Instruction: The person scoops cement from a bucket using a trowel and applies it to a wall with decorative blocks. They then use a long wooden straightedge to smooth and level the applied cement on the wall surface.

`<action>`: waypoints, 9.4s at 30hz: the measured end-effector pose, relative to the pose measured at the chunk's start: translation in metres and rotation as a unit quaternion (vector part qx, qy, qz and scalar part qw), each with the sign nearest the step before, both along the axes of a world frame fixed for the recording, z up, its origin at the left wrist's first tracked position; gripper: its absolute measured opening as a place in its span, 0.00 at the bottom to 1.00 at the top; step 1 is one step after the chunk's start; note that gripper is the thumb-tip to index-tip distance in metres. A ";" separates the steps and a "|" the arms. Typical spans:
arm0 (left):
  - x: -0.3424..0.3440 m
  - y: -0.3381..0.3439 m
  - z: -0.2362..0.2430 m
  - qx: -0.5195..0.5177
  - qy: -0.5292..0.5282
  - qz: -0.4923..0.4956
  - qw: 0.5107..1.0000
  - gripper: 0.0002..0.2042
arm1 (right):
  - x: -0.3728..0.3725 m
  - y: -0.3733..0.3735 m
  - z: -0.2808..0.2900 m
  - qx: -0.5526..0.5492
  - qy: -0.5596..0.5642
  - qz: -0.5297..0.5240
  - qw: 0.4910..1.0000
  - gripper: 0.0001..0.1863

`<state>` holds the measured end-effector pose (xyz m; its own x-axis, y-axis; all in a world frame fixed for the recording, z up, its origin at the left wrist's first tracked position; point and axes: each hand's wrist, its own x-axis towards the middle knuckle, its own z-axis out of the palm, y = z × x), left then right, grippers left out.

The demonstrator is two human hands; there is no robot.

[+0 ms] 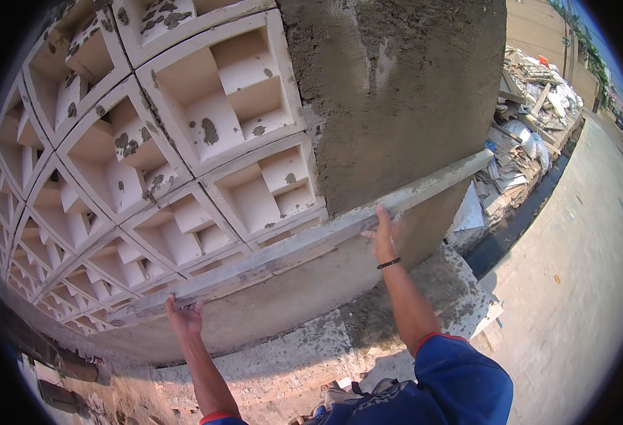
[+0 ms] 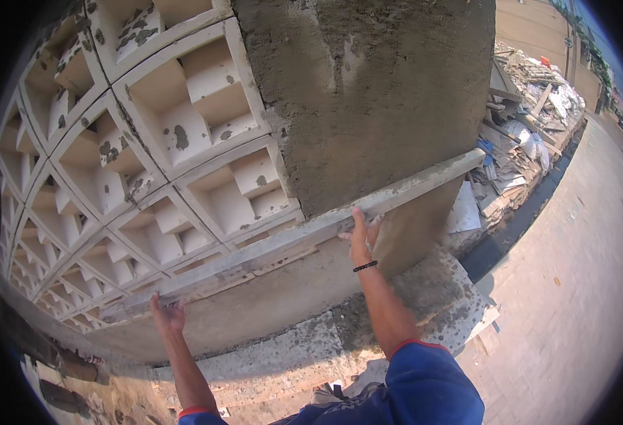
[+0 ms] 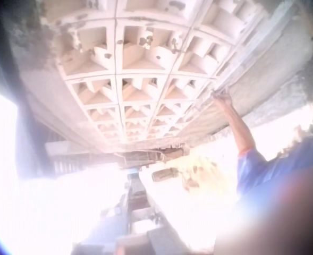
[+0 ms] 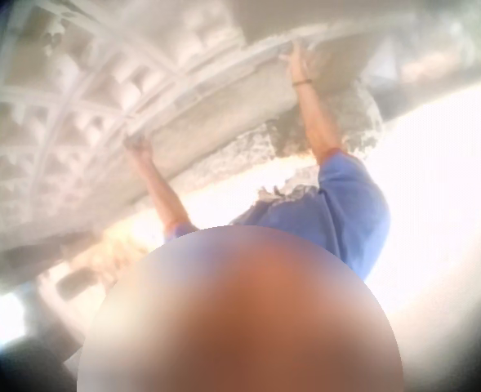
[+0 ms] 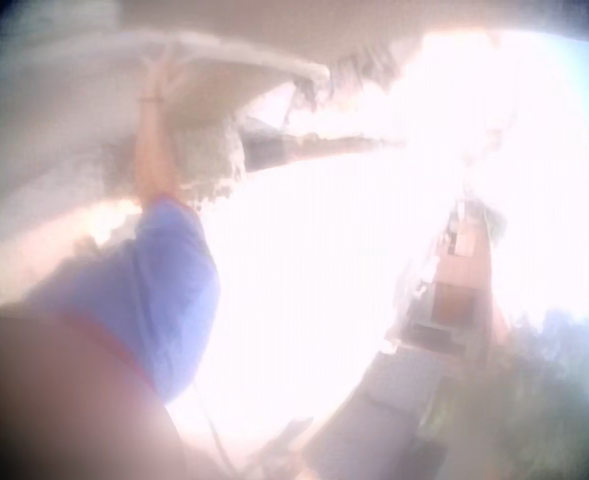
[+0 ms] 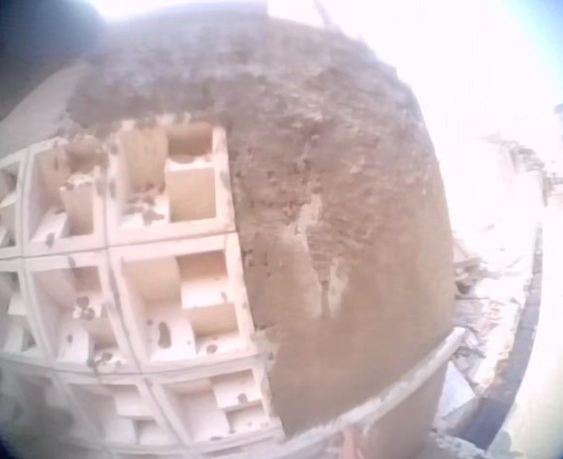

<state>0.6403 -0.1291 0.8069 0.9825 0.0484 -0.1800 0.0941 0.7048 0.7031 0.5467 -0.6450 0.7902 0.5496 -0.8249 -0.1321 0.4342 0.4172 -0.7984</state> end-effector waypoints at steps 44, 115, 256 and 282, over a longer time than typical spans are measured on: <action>0.021 -0.079 0.147 -0.048 -0.066 -0.058 0.995 0.23 | 0.012 -0.095 0.251 -0.361 0.093 -0.201 0.906 0.53; -0.018 -0.278 0.322 -0.194 -0.168 -0.066 0.964 0.19 | -0.039 -0.235 0.536 -0.406 0.023 -0.237 0.883 0.52; 0.026 -0.085 0.328 -0.068 -0.208 0.003 0.976 0.27 | -0.017 -0.057 0.460 -0.388 0.003 -0.116 0.914 0.61; 0.028 -0.170 0.420 -0.084 -0.327 0.002 0.941 0.16 | -0.005 -0.145 0.597 -0.388 -0.082 -0.282 0.873 0.42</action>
<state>0.6679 -0.2994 1.2272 0.8860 0.0767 0.4573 -0.3226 0.8104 0.4891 0.5412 -0.7902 1.3875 -0.0147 -0.7764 0.6300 0.5299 -0.5404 -0.6536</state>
